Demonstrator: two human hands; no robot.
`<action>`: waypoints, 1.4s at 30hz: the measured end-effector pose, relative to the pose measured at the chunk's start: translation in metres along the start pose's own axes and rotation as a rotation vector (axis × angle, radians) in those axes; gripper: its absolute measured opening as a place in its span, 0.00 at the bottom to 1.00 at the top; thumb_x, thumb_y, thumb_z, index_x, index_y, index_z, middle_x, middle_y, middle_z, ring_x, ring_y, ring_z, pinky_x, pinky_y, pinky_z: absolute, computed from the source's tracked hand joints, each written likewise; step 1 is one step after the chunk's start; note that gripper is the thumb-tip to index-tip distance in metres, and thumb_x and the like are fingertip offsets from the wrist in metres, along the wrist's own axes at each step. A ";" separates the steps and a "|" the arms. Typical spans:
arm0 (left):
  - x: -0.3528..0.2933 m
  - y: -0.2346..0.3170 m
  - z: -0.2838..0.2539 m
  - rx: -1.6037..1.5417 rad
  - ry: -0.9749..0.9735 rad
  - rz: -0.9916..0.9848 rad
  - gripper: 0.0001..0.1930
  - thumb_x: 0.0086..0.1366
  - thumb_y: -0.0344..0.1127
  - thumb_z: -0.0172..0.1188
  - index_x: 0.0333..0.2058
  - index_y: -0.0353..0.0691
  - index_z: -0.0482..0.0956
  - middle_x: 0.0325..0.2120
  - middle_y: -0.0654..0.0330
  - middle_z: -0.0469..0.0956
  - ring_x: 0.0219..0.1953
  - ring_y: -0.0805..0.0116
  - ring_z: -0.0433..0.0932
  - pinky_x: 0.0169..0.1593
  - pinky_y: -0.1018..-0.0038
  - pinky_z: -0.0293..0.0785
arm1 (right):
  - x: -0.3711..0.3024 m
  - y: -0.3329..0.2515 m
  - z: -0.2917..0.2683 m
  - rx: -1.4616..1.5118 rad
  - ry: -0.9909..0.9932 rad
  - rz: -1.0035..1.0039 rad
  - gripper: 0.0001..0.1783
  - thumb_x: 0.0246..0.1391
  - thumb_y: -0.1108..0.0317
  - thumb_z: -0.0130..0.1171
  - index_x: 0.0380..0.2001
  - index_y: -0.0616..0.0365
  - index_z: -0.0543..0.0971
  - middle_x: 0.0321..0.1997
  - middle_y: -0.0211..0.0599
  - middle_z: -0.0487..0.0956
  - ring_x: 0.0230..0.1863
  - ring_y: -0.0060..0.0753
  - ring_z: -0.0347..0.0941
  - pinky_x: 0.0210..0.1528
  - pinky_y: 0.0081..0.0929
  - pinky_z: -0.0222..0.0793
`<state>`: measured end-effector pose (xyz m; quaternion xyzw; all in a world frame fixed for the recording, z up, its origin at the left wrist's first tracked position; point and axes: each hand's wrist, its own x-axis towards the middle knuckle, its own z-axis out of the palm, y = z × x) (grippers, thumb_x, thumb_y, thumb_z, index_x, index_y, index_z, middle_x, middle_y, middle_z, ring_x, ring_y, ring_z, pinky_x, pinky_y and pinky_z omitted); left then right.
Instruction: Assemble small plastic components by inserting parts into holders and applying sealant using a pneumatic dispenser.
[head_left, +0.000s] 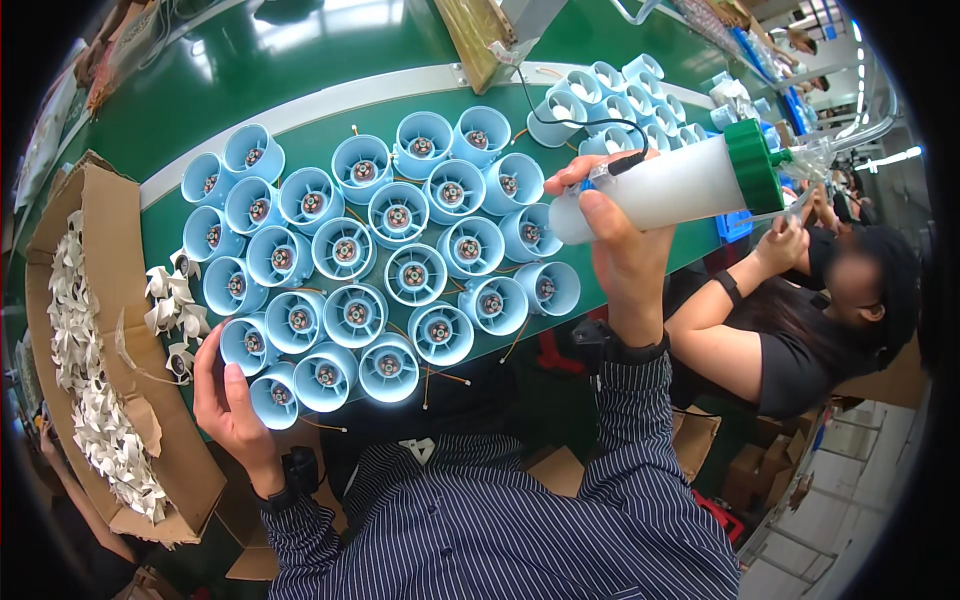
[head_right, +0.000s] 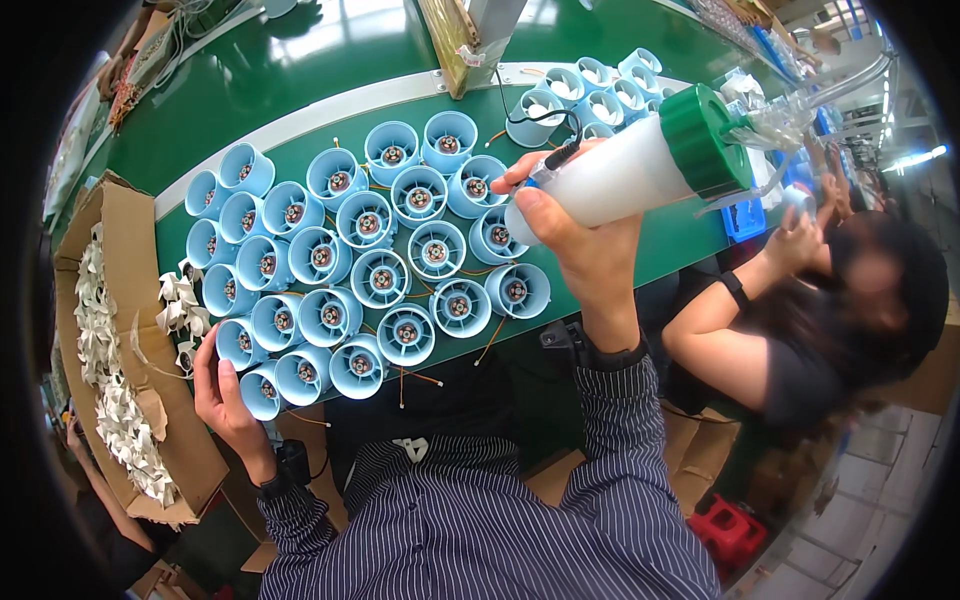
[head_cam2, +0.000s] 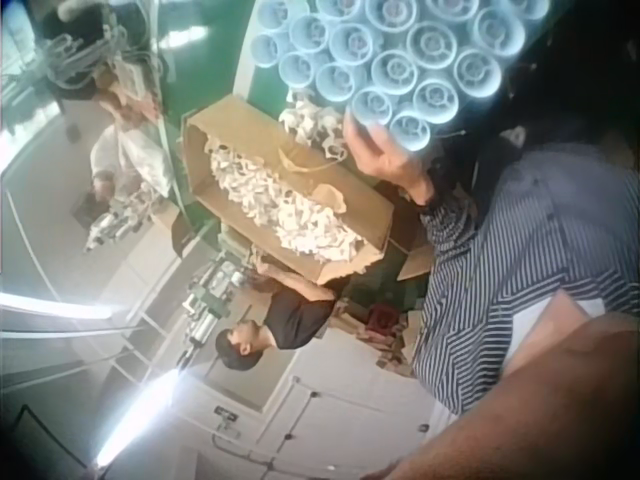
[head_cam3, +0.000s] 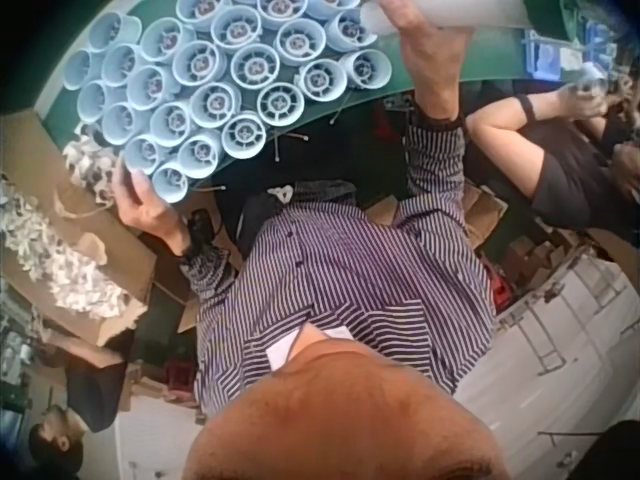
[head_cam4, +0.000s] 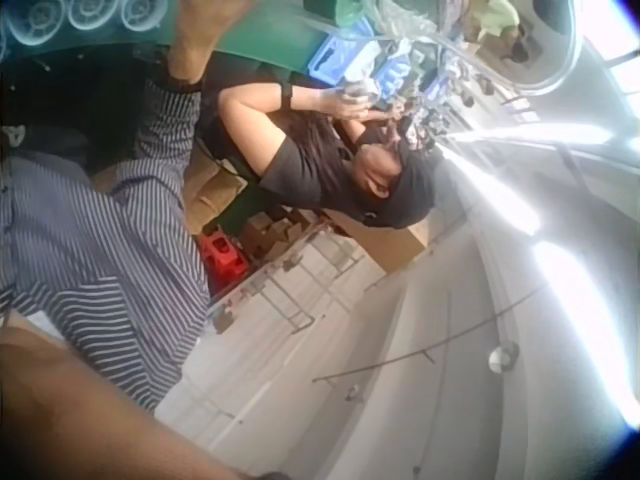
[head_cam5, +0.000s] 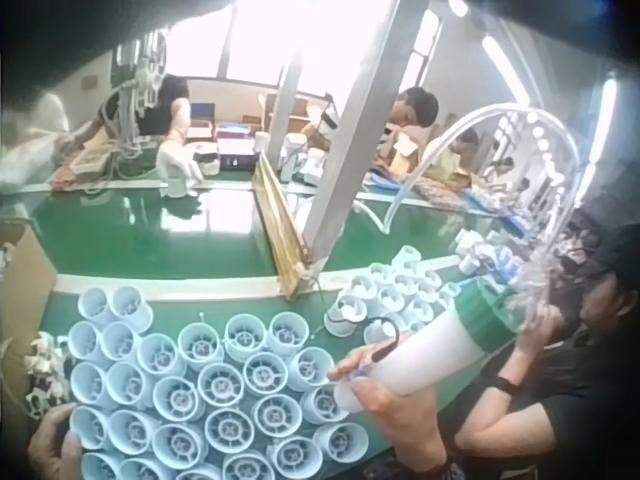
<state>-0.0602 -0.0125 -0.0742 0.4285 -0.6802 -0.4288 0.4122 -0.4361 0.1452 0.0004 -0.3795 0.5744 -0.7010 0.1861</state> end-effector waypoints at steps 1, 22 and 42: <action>-0.001 0.001 -0.001 0.002 0.002 0.002 0.22 0.77 0.34 0.53 0.62 0.24 0.78 0.56 0.49 0.83 0.57 0.61 0.82 0.64 0.65 0.76 | -0.001 -0.001 0.000 -0.003 0.006 0.002 0.19 0.58 0.74 0.67 0.49 0.60 0.72 0.46 0.49 0.84 0.47 0.48 0.86 0.57 0.50 0.81; -0.001 0.002 0.000 0.002 0.009 -0.009 0.22 0.77 0.34 0.52 0.62 0.25 0.78 0.55 0.50 0.83 0.55 0.62 0.83 0.62 0.66 0.76 | -0.003 0.001 -0.002 0.019 -0.001 -0.032 0.20 0.58 0.73 0.69 0.50 0.62 0.73 0.46 0.49 0.85 0.48 0.48 0.86 0.58 0.50 0.81; 0.002 0.006 -0.001 0.046 -0.012 0.036 0.20 0.76 0.31 0.53 0.59 0.25 0.80 0.54 0.49 0.84 0.55 0.60 0.83 0.62 0.66 0.76 | 0.006 -0.020 -0.002 -0.028 -0.024 0.009 0.22 0.60 0.72 0.72 0.52 0.60 0.73 0.51 0.52 0.85 0.53 0.49 0.85 0.61 0.47 0.79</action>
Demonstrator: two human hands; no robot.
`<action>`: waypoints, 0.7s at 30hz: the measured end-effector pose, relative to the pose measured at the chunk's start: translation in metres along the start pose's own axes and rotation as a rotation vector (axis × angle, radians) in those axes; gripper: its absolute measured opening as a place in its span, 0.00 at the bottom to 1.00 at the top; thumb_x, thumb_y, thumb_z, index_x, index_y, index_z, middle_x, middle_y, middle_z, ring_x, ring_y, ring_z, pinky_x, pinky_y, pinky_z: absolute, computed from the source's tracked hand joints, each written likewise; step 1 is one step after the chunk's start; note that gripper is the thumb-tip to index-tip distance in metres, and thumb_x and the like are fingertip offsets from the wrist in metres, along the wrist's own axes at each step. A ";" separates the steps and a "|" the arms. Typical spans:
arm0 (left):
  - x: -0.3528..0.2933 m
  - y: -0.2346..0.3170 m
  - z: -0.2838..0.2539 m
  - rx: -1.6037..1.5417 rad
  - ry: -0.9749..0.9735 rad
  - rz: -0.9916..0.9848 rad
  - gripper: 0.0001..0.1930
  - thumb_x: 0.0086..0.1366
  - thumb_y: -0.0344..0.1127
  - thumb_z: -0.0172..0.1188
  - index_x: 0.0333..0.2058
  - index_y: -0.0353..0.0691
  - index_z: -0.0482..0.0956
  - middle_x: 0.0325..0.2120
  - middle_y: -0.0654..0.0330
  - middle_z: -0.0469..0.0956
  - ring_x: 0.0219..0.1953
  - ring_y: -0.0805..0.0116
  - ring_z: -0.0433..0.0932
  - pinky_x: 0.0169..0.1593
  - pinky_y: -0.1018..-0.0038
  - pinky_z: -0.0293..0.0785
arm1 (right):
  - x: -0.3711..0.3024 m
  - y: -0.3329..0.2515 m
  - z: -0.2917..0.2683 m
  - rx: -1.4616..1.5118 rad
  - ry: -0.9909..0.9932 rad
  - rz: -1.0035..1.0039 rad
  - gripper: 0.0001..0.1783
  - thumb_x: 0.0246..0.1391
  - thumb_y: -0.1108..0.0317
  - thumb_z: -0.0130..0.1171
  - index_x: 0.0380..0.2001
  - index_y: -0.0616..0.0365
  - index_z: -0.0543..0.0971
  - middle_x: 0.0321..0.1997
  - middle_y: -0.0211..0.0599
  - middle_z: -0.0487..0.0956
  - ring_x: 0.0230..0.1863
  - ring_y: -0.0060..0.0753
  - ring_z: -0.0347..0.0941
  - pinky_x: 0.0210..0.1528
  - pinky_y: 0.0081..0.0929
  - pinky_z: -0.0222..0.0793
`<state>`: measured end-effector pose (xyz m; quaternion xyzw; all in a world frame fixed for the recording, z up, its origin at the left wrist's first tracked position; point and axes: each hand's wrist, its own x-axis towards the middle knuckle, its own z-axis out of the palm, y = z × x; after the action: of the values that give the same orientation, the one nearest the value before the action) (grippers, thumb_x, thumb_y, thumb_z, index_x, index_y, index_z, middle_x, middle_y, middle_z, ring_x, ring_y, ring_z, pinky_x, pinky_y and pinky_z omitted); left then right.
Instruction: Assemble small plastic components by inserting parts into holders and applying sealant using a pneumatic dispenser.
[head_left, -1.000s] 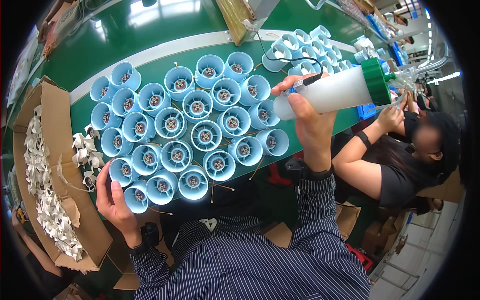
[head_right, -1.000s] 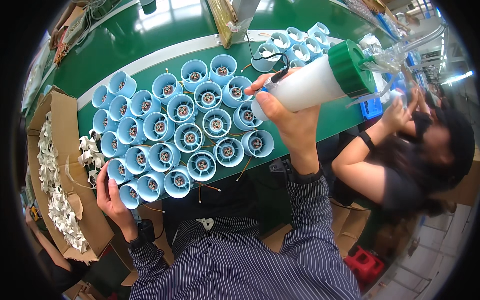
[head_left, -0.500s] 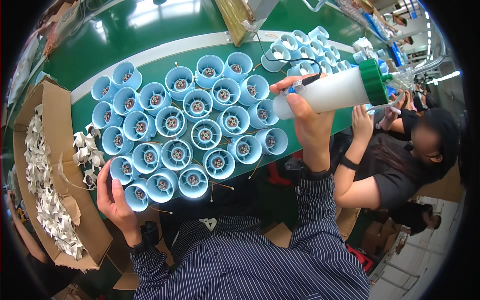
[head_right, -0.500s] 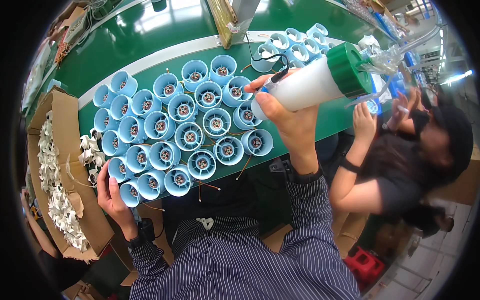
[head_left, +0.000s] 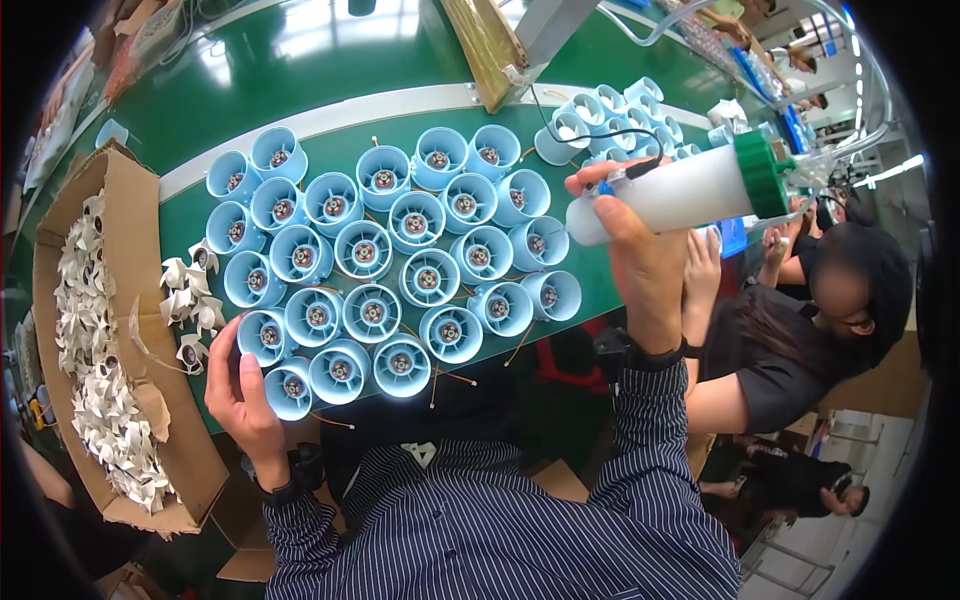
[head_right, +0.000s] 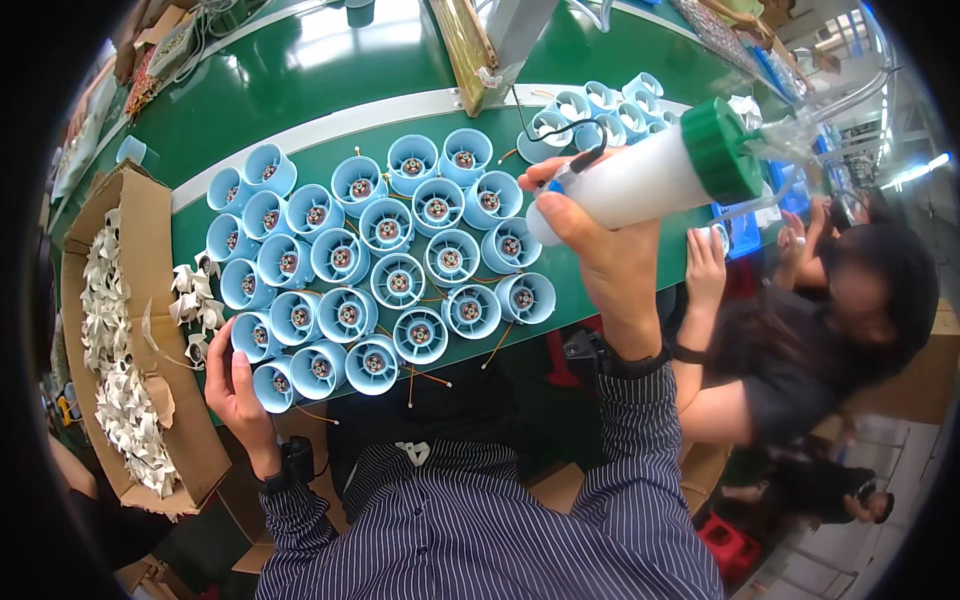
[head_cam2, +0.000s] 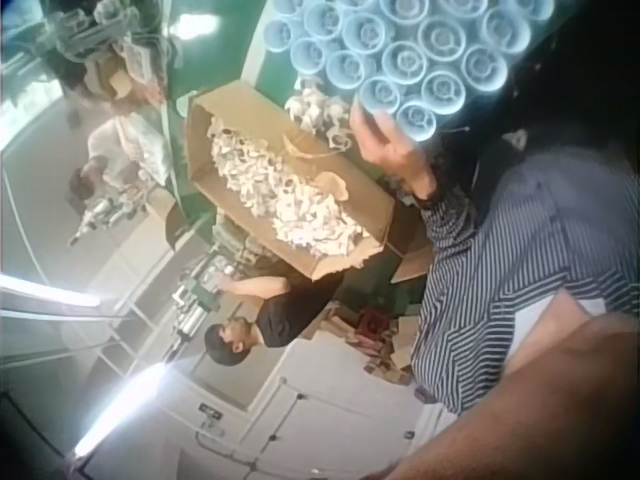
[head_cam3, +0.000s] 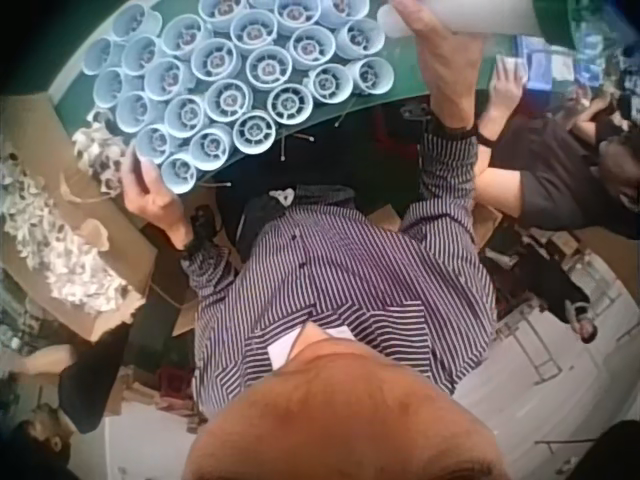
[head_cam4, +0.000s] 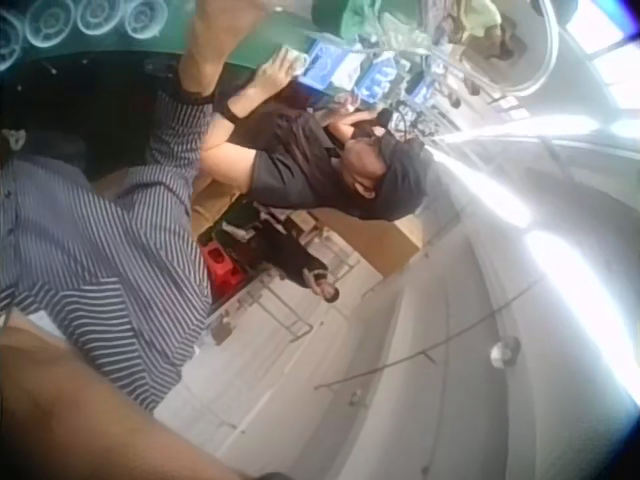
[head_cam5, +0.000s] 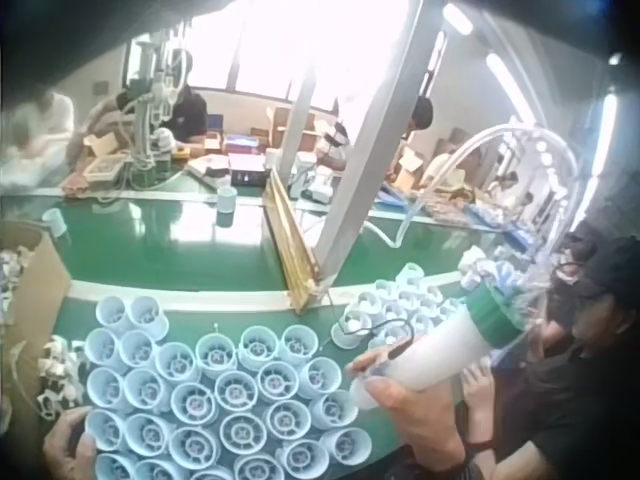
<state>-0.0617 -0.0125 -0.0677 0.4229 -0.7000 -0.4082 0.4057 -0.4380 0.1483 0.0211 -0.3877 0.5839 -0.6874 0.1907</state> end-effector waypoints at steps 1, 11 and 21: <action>0.000 0.000 0.000 -0.002 0.003 0.001 0.20 0.76 0.31 0.53 0.59 0.25 0.80 0.54 0.49 0.84 0.55 0.60 0.83 0.62 0.66 0.76 | 0.005 -0.005 0.001 -0.004 -0.008 0.004 0.21 0.60 0.72 0.72 0.52 0.61 0.73 0.51 0.51 0.85 0.53 0.49 0.85 0.61 0.47 0.79; 0.000 -0.001 -0.001 0.017 0.011 0.000 0.20 0.74 0.32 0.54 0.58 0.26 0.80 0.55 0.47 0.83 0.56 0.58 0.83 0.63 0.64 0.75 | 0.047 0.019 0.009 0.025 -0.104 0.012 0.20 0.61 0.73 0.70 0.52 0.60 0.73 0.50 0.48 0.85 0.52 0.45 0.85 0.60 0.46 0.80; 0.000 -0.002 -0.002 0.034 -0.012 -0.004 0.20 0.76 0.33 0.52 0.60 0.27 0.80 0.56 0.50 0.82 0.57 0.60 0.81 0.64 0.64 0.74 | 0.047 0.032 0.010 0.093 -0.125 0.033 0.20 0.62 0.73 0.69 0.52 0.59 0.71 0.49 0.46 0.85 0.52 0.43 0.84 0.61 0.48 0.78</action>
<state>-0.0594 -0.0133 -0.0685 0.4287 -0.7083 -0.3996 0.3935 -0.4664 0.1002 0.0054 -0.4108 0.5445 -0.6849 0.2562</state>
